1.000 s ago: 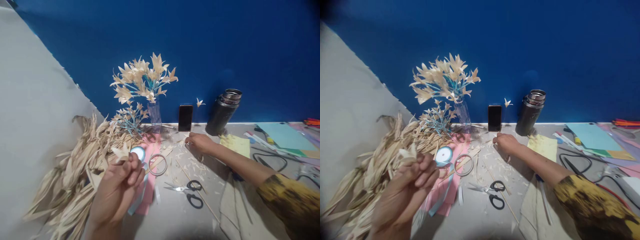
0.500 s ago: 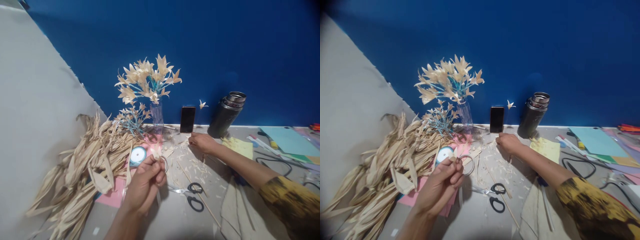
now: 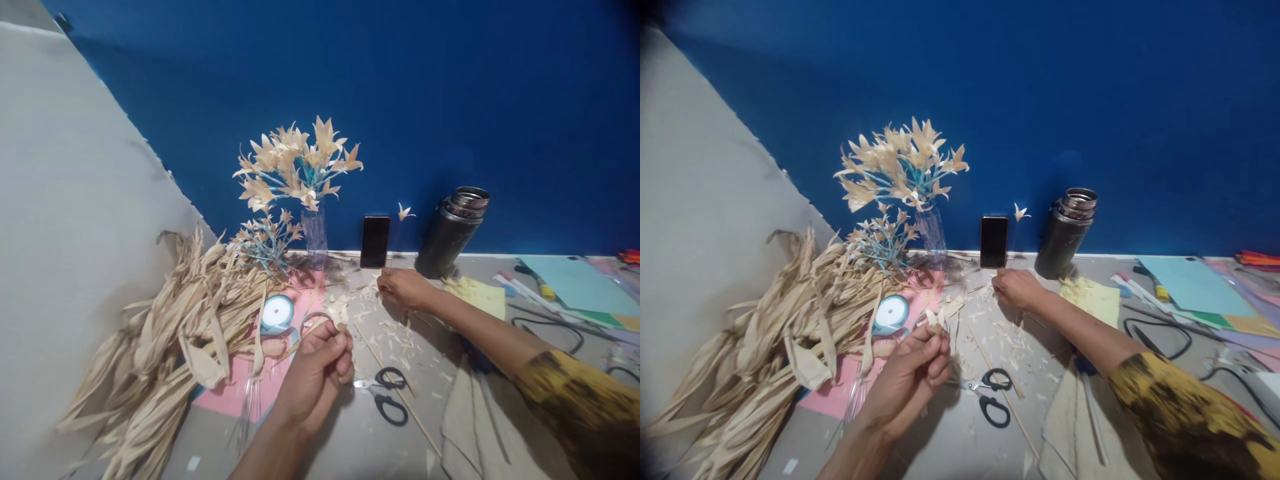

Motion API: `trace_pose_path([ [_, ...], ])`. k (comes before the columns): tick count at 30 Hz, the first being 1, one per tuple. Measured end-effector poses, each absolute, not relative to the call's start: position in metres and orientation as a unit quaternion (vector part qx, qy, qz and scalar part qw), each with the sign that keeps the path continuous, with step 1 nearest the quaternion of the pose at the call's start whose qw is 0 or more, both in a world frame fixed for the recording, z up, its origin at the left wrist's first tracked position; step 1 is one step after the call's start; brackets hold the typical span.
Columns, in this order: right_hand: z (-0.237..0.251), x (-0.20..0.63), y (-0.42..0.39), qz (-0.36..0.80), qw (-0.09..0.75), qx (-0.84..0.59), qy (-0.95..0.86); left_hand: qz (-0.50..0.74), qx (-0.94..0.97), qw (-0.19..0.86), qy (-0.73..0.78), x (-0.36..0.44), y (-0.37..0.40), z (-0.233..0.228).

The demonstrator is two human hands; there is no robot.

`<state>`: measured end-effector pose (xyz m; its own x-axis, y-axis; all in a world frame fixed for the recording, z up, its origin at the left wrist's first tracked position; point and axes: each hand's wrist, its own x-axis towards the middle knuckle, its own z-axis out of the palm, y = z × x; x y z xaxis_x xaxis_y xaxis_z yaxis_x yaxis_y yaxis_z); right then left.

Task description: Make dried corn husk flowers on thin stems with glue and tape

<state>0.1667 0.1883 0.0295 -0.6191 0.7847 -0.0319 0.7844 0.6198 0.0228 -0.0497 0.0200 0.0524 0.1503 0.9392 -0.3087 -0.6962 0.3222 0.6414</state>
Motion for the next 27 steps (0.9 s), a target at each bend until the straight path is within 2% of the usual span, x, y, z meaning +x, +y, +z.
trace_pose_path([
  [4, 0.042, 0.177, 0.142, 0.097, -0.079, 0.47, 0.874, 0.549, 0.153, 0.743, 0.352, -0.033, 0.021, 0.051],
  [7, 0.043, 0.182, 0.096, 0.243, -0.313, 0.383, 0.834, 0.548, 0.147, 0.743, 0.356, -0.013, 0.021, 0.05],
  [9, 0.041, 0.183, 0.07, 0.267, -0.37, 0.349, 0.819, 0.55, 0.148, 0.744, 0.349, 0.0, 0.02, 0.05],
  [15, 0.031, 0.183, 0.037, 0.23, -0.403, 0.368, 0.806, 0.558, 0.173, 0.733, 0.349, 0.022, 0.014, 0.05],
  [21, 0.03, 0.183, 0.029, 0.15, -0.354, 0.431, 0.816, 0.561, 0.177, 0.724, 0.359, 0.026, 0.014, 0.047],
  [27, 0.022, 0.179, 0.025, -0.046, -0.46, 0.435, 0.772, 0.563, 0.205, 0.707, 0.375, 0.028, 0.015, 0.041],
])
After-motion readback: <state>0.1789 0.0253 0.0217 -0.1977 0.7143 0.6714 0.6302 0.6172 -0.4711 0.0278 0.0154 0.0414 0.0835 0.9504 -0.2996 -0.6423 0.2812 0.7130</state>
